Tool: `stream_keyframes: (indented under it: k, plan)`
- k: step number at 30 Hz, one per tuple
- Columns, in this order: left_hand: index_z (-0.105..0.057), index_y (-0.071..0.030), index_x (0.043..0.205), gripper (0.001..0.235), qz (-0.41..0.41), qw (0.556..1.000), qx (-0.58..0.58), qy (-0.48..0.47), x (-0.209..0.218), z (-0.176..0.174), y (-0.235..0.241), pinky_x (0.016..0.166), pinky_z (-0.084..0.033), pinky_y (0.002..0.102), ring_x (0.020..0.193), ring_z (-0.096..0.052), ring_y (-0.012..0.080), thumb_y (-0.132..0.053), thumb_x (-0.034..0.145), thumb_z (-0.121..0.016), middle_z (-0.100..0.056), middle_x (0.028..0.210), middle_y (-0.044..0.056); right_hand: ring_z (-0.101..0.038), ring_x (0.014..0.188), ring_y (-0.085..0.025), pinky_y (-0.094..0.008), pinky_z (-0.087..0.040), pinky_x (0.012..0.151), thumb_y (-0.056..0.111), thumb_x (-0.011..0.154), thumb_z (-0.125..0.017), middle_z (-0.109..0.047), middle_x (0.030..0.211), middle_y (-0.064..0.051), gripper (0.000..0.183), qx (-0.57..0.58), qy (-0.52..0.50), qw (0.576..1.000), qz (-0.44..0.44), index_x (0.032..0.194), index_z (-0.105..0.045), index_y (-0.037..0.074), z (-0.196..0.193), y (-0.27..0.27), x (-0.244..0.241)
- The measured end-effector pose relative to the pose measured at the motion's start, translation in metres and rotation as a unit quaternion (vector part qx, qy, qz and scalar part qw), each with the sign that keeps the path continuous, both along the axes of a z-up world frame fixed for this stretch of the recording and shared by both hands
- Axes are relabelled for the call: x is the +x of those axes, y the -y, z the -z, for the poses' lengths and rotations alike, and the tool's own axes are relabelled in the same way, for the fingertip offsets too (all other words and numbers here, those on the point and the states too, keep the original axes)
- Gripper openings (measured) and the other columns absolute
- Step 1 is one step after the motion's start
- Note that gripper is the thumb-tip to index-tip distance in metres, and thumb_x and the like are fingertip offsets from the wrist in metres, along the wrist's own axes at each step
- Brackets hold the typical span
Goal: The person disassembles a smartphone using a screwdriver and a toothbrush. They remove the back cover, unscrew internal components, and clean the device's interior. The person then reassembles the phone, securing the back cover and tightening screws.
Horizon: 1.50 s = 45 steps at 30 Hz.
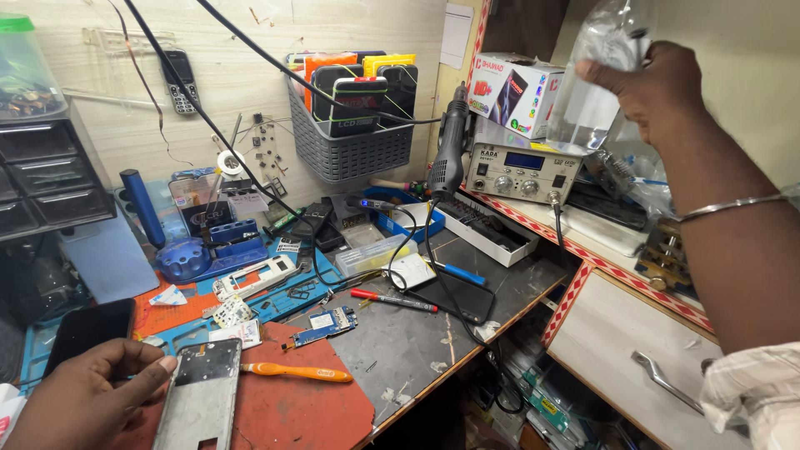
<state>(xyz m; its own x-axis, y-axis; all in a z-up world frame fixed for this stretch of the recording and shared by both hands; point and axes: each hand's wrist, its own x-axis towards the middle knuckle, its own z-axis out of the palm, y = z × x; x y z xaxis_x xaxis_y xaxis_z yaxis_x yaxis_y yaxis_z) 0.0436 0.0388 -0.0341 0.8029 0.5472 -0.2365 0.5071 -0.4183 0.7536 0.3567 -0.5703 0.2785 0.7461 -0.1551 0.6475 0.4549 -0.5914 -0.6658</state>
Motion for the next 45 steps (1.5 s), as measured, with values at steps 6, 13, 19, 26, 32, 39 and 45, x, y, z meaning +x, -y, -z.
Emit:
stream_keyframes:
  k: [6,13,19,26,32,39,45]
  plan:
    - [-0.069,-0.004,0.116,0.047,0.013,1.000,-0.014,0.023,-0.006,-0.008,0.005,0.070,-0.062,0.039,0.079,-0.076,0.0224,-0.044,0.093,-0.075,-0.070,0.093,0.014,-0.071,0.093,-0.024,-0.036,-0.057,0.078,0.052,0.073,-0.096,-0.072,0.106,-0.019,0.078,-0.069,-0.036,0.995,0.068,0.119,-0.063,-0.001,0.011,-0.005,-0.035]
    - [-0.069,-0.003,0.115,0.042,0.041,0.997,-0.025,0.068,-0.008,-0.002,0.003,0.065,-0.060,0.039,0.076,-0.067,0.0198,-0.037,0.092,-0.078,-0.069,0.090,0.013,-0.077,0.097,-0.029,-0.044,-0.057,0.089,0.048,0.062,-0.093,-0.082,0.102,-0.013,0.058,-0.405,-0.248,0.875,0.097,0.105,-0.086,0.009,0.041,0.051,-0.038]
    - [-0.071,-0.003,0.115,0.040,0.046,0.996,-0.008,0.076,-0.012,-0.006,0.007,0.063,-0.060,0.038,0.072,-0.065,0.0209,-0.035,0.092,-0.079,-0.069,0.089,0.014,-0.074,0.099,-0.030,-0.042,-0.059,0.090,0.059,0.066,-0.088,-0.079,0.103,-0.016,0.072,-0.528,-0.353,0.764,0.112,0.119,-0.078,0.012,0.081,0.099,0.018]
    - [-0.072,-0.002,0.116,0.043,0.035,0.998,0.022,0.041,-0.014,-0.016,0.015,0.062,-0.061,0.039,0.071,-0.066,0.0232,-0.038,0.092,-0.078,-0.070,0.091,0.015,-0.073,0.101,-0.028,-0.043,-0.060,0.091,0.052,0.073,-0.086,-0.078,0.108,-0.012,0.065,-0.580,-0.364,0.724,0.083,0.124,-0.075,0.012,0.086,0.118,0.038]
    - [-0.070,-0.002,0.118,0.052,0.034,0.999,0.026,0.023,-0.021,-0.031,0.025,0.069,-0.063,0.039,0.080,-0.072,0.0250,-0.045,0.090,-0.077,-0.074,0.097,0.017,-0.078,0.099,-0.026,-0.039,-0.061,0.094,0.032,0.085,-0.072,-0.082,0.106,-0.011,0.035,-0.662,-0.273,0.695,0.064,0.114,-0.080,0.014,0.092,0.099,0.016]
    - [-0.072,-0.002,0.117,0.050,0.046,0.998,0.024,0.046,-0.017,-0.018,0.018,0.067,-0.062,0.040,0.077,-0.068,0.0228,-0.044,0.089,-0.078,-0.069,0.097,0.015,-0.075,0.100,-0.029,-0.041,-0.060,0.094,0.044,0.083,-0.077,-0.081,0.108,-0.012,0.048,-0.602,-0.301,0.729,0.122,0.122,-0.077,0.018,0.084,0.096,-0.003]
    - [-0.071,-0.002,0.118,0.049,0.032,0.999,0.016,0.026,-0.003,0.000,0.001,0.060,-0.062,0.038,0.069,-0.066,0.0217,-0.041,0.090,-0.080,-0.068,0.089,0.016,-0.073,0.111,-0.031,-0.043,-0.057,0.101,0.065,0.084,-0.067,-0.079,0.119,-0.012,0.065,-0.608,-0.342,0.709,0.106,0.126,-0.076,0.016,0.088,0.111,0.022]
